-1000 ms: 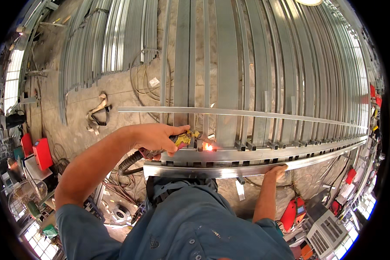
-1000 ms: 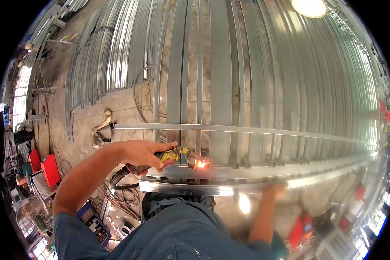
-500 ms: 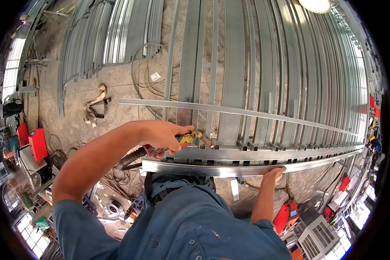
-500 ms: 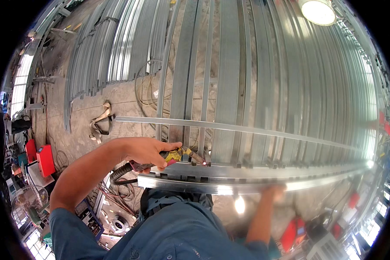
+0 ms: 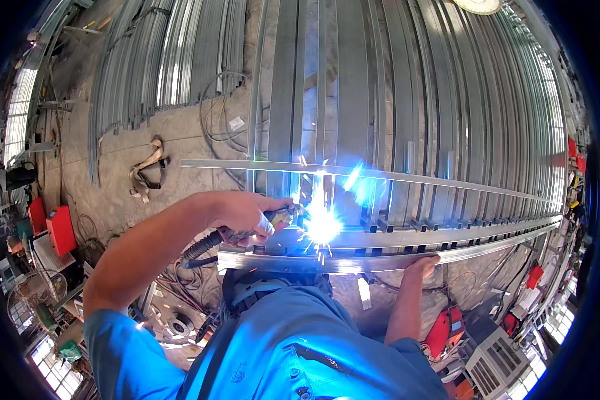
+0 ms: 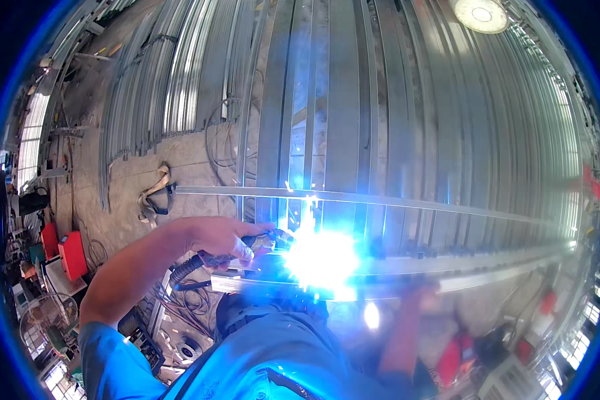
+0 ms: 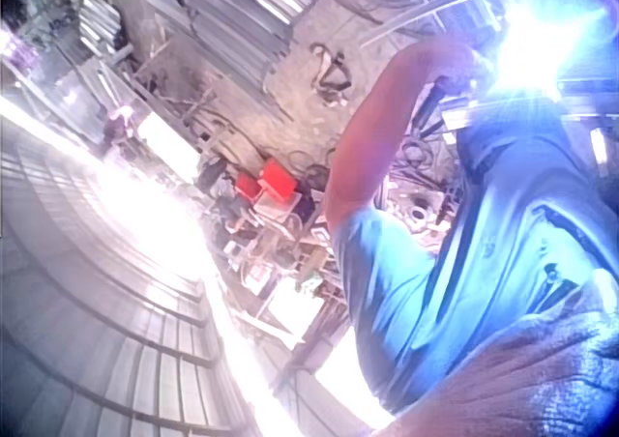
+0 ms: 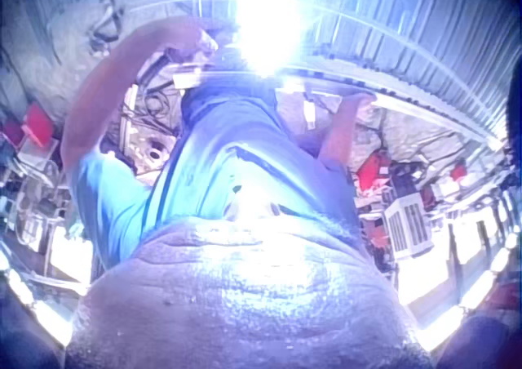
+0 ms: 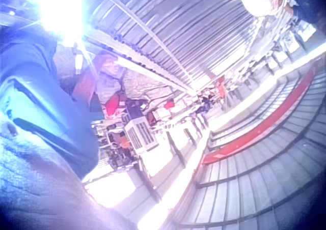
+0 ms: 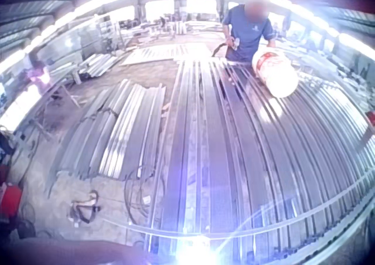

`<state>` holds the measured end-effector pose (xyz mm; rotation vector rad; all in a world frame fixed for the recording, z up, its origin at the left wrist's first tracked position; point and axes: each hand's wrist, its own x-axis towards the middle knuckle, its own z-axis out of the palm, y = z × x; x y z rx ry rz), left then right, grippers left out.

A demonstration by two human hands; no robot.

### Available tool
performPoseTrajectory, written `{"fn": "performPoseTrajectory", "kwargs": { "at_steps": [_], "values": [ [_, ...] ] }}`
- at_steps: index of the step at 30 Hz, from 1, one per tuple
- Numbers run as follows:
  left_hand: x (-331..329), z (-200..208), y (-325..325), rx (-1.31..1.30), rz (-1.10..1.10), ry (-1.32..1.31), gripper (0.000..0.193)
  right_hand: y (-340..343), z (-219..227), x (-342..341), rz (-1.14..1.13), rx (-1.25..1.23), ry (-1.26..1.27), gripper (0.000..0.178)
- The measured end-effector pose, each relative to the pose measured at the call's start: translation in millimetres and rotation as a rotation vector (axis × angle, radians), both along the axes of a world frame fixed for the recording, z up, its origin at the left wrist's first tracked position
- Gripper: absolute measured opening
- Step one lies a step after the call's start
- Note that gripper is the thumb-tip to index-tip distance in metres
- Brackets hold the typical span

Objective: The person welds a metal frame using a handheld welding torch, creating bright sparks and smoke. They repeatedly position the torch along the frame's joints and weld in short bursts while standing in a workshop.

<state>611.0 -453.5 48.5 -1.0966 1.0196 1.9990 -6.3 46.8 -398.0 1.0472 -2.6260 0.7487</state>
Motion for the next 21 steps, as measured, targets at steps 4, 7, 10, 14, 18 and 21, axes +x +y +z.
{"fn": "performPoseTrajectory", "kwargs": {
  "at_steps": [4, 7, 10, 14, 18, 21],
  "values": [
    [-4, 3, -6, -0.036, -0.056, -0.003, 0.094, 5, 16, 15, -0.023, 0.013, -0.018, 0.077],
    [-12, 19, -20, -0.107, -0.146, 0.020, 0.099, 4, 47, 32, -0.139, 0.034, -0.027, 0.077],
    [0, 27, 12, -0.168, 0.042, 0.053, 0.095, -141, 135, 101, -0.735, -0.389, -0.857, 0.071],
    [-38, 34, -2, -0.143, -0.034, 0.086, 0.093, -198, 259, 158, -1.033, -0.511, -0.974, 0.068],
    [-69, 1, -3, -0.095, -0.113, 0.133, 0.092, -192, 253, 155, -1.007, -0.544, -0.955, 0.070],
    [-76, -21, 1, -0.089, -0.081, 0.158, 0.092, -199, 258, 158, -1.032, -0.525, -0.952, 0.069]
  ]
}}
